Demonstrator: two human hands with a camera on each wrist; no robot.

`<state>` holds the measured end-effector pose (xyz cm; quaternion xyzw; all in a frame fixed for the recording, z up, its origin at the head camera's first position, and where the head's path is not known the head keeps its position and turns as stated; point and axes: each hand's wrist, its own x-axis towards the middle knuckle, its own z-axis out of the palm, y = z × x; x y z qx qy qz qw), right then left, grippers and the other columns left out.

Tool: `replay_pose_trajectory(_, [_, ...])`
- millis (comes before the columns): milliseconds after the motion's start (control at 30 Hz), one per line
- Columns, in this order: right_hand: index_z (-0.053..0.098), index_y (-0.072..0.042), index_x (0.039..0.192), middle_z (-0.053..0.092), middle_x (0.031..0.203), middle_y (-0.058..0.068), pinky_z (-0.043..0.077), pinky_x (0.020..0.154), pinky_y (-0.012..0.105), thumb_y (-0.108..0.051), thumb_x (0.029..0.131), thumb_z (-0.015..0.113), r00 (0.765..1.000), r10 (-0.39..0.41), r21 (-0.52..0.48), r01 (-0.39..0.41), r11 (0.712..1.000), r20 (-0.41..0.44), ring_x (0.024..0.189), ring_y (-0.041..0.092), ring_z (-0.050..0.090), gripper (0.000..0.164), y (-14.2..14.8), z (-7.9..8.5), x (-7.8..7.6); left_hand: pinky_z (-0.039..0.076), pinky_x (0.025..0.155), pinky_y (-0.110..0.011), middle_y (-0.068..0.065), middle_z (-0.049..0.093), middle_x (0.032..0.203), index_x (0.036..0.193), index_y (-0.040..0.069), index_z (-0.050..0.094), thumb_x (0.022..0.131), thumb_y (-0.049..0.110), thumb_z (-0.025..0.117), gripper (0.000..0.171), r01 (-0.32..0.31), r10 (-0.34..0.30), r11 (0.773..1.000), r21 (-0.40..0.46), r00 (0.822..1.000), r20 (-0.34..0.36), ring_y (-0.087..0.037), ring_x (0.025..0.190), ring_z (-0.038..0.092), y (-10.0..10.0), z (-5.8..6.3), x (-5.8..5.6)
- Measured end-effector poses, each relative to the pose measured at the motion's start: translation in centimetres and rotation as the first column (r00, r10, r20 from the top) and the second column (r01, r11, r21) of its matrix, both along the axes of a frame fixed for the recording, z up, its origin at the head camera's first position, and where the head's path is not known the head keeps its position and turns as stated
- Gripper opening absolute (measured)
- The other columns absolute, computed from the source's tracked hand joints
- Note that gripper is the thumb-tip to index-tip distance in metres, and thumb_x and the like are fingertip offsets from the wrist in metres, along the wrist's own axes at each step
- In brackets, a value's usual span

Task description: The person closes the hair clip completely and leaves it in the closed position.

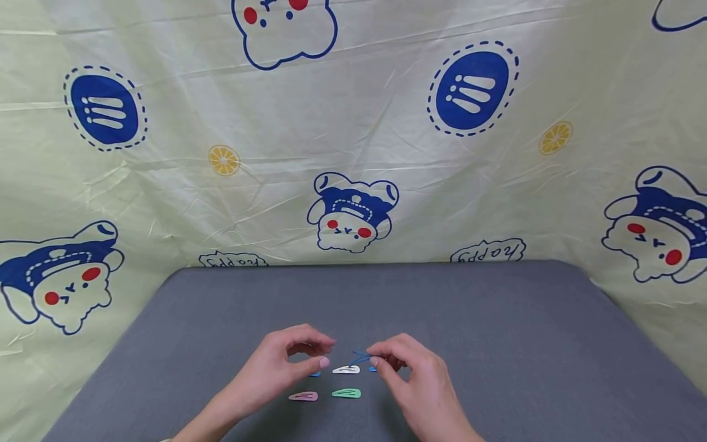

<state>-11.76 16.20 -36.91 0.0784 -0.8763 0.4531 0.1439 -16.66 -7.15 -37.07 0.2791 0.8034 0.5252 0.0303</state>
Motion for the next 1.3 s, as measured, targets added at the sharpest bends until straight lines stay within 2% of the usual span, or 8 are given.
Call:
replay_pose_trajectory(233, [0.072,-0.031,0.090,0.062,0.087,-0.015,0.052,0.075,0.026,-0.007,0.086,0.076,0.994,-0.051,0.003,0.051,0.999,0.100,0.078,0.008,0.058,0.025,-0.4,-0.1,0.0,0.052,0.088,-0.035,0.012,0.068,0.099,0.104,0.021,0.073,0.088,0.017,0.076,0.017,-0.002,0.002,1.000,-0.001,1.000,0.017,-0.009,0.090,0.064,-0.1,-0.1,0.2])
replay_pose_trajectory(433, [0.073,-0.030,0.092,0.063,0.088,-0.017,0.053,0.072,0.028,-0.005,0.086,0.075,0.998,-0.038,-0.019,0.039,0.999,0.060,0.078,0.007,0.060,0.026,-0.3,-0.5,-0.1,0.052,0.086,-0.035,0.011,0.068,0.099,0.104,0.020,0.073,0.087,0.016,0.076,0.017,-0.007,0.007,1.000,-0.005,1.000,-0.002,-0.008,0.090,0.064,0.1,-0.1,0.4])
replay_pose_trajectory(567, [0.073,-0.033,0.093,0.063,0.089,-0.019,0.053,0.069,0.027,-0.005,0.085,0.076,1.000,-0.009,-0.034,0.008,0.999,-0.014,0.076,0.007,0.060,0.029,-0.1,-0.9,-0.2,0.057,0.066,-0.035,0.009,0.067,0.098,0.103,0.019,0.074,0.087,0.017,0.077,0.017,-0.007,0.006,1.000,0.013,1.000,0.014,-0.011,0.094,0.063,0.4,-0.4,0.7])
replay_pose_trajectory(667, [0.073,-0.034,0.094,0.064,0.090,-0.018,0.052,0.067,0.026,-0.005,0.084,0.077,0.996,0.024,-0.044,-0.028,0.999,-0.090,0.076,0.006,0.060,0.031,0.0,-1.3,-0.2,0.055,0.050,-0.032,0.006,0.067,0.099,0.104,0.019,0.074,0.086,0.020,0.078,0.018,-0.005,0.004,1.000,0.021,1.000,0.029,-0.016,0.097,0.063,0.6,-0.5,0.9])
replay_pose_trajectory(767, [0.074,-0.032,0.095,0.064,0.091,-0.018,0.050,0.066,0.024,-0.005,0.084,0.077,0.986,0.044,-0.044,-0.052,0.998,-0.160,0.075,0.006,0.059,0.029,-0.1,-1.4,-0.1,0.056,0.061,-0.031,0.007,0.067,0.099,0.105,0.019,0.074,0.086,0.024,0.078,0.020,-0.004,0.004,1.000,0.004,0.999,-0.035,-0.018,0.096,0.064,0.8,-0.7,0.9])
replay_pose_trajectory(900, [0.074,-0.030,0.095,0.063,0.090,-0.019,0.050,0.065,0.024,-0.004,0.083,0.077,0.979,0.045,-0.032,-0.052,0.998,-0.196,0.074,0.005,0.058,0.029,-0.4,-1.4,0.0,0.053,0.083,-0.033,0.013,0.066,0.098,0.107,0.018,0.074,0.085,0.024,0.080,0.024,-0.005,0.006,1.000,0.009,0.991,-0.134,-0.009,0.093,0.063,1.2,-1.1,1.0])
replay_pose_trajectory(1133, [0.074,-0.031,0.095,0.062,0.090,-0.021,0.050,0.063,0.025,0.000,0.080,0.079,0.965,0.057,0.022,-0.054,0.998,-0.257,0.073,0.002,0.056,0.035,-0.9,-1.6,0.2,0.052,0.082,-0.030,0.004,0.069,0.098,0.107,0.015,0.074,0.084,0.018,0.079,0.023,0.033,-0.019,0.997,0.073,0.983,-0.183,-0.006,0.091,0.063,1.7,-1.5,1.4])
replay_pose_trajectory(1300, [0.073,-0.030,0.095,0.062,0.091,-0.020,0.050,0.062,0.023,0.000,0.080,0.079,0.947,0.080,0.029,-0.074,0.997,-0.310,0.073,0.001,0.057,0.034,-1.1,-1.9,0.3,0.052,0.080,-0.028,0.005,0.070,0.096,0.103,0.016,0.075,0.086,0.017,0.078,0.017,0.052,-0.031,0.995,0.089,0.974,-0.223,-0.008,0.090,0.065,1.7,-1.6,1.5])
